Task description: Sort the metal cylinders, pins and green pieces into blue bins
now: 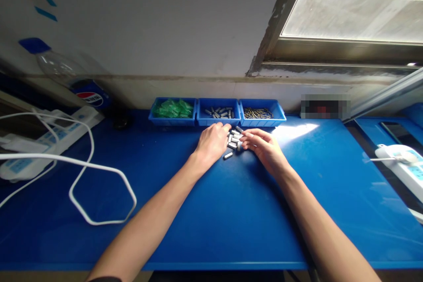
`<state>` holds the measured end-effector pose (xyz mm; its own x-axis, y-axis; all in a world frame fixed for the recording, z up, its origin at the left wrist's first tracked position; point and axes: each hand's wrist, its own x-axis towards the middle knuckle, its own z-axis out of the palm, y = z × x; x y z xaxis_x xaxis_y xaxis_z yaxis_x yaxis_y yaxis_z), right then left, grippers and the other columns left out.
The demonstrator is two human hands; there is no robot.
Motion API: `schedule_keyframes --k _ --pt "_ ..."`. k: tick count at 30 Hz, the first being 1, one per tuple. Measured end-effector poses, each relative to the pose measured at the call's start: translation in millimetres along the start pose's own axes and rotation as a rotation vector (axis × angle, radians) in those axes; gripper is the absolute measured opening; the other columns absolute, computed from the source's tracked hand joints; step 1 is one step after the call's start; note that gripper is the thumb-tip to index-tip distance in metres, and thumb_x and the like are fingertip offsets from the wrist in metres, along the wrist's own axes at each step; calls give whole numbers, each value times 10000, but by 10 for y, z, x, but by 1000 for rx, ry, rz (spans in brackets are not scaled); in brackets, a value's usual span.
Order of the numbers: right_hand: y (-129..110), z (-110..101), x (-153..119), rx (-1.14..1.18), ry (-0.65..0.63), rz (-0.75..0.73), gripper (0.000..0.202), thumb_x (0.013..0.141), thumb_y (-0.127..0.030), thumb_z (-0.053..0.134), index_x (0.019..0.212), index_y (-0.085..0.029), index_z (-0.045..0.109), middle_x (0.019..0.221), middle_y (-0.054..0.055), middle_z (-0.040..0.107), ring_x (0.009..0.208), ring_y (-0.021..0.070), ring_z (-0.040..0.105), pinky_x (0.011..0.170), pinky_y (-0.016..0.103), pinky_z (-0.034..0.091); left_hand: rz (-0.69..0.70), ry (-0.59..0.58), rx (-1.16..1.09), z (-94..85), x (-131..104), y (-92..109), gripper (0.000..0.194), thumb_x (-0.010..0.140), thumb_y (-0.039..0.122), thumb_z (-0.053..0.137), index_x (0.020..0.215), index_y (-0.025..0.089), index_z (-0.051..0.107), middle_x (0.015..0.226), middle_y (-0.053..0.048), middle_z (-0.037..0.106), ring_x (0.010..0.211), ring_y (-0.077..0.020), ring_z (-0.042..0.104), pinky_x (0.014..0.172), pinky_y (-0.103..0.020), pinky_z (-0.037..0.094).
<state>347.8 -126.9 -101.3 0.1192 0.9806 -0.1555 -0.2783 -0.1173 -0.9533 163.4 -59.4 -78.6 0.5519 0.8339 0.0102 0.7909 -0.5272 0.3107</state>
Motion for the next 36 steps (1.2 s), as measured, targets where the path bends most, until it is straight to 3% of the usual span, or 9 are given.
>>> schedule_keyframes --k 6,12,19,24,30,33,36 --pt "-1 -5 1 1 -5 -8 316 763 -466 912 949 -230 815 886 47 807 757 182 715 790 347 593 39 42 -30 16 15 1 305 1021 157 499 1166 162 767 1136 -146 728 1032 -266 728 945 -367 582" --pt "-6 -19 5 -7 60 -60 349 756 -460 919 1017 -260 803 877 25 791 726 173 690 771 352 587 246 222 -546 -77 59 -14 236 926 106 653 1099 162 802 1084 -95 775 966 -201 752 922 -315 615" --pt "-15 -6 -14 -26 -7 -123 254 792 -447 911 953 -270 826 807 5 745 749 167 652 786 338 563 221 155 -952 -173 37 35 156 853 217 792 993 162 833 1010 -73 822 881 -195 790 844 -291 653" --pt "-10 -7 -14 6 4 -83 304 774 -469 923 974 -260 831 850 17 768 758 167 667 801 341 574 165 136 -1037 -176 40 57 166 854 273 816 959 145 831 999 -87 832 876 -214 805 834 -303 671" --pt "-13 -20 10 73 72 -42 331 718 -451 962 940 -245 831 845 36 800 736 154 696 759 302 584 73 381 -1074 -93 116 -50 194 867 227 795 1029 123 812 1133 -124 814 972 -219 808 928 -323 670" --pt "-26 -17 13 69 73 -34 332 712 -448 964 936 -241 831 853 42 807 741 155 705 751 292 589 85 466 -965 -94 136 -117 214 890 181 750 1088 127 812 1300 -142 765 1075 -223 792 987 -330 652" --pt "-28 -16 15 66 68 -31 326 715 -444 958 937 -239 835 858 43 811 739 155 708 747 284 590 151 465 -716 -130 121 -135 186 911 125 693 1036 150 827 1183 -106 809 1048 -215 790 981 -330 646"
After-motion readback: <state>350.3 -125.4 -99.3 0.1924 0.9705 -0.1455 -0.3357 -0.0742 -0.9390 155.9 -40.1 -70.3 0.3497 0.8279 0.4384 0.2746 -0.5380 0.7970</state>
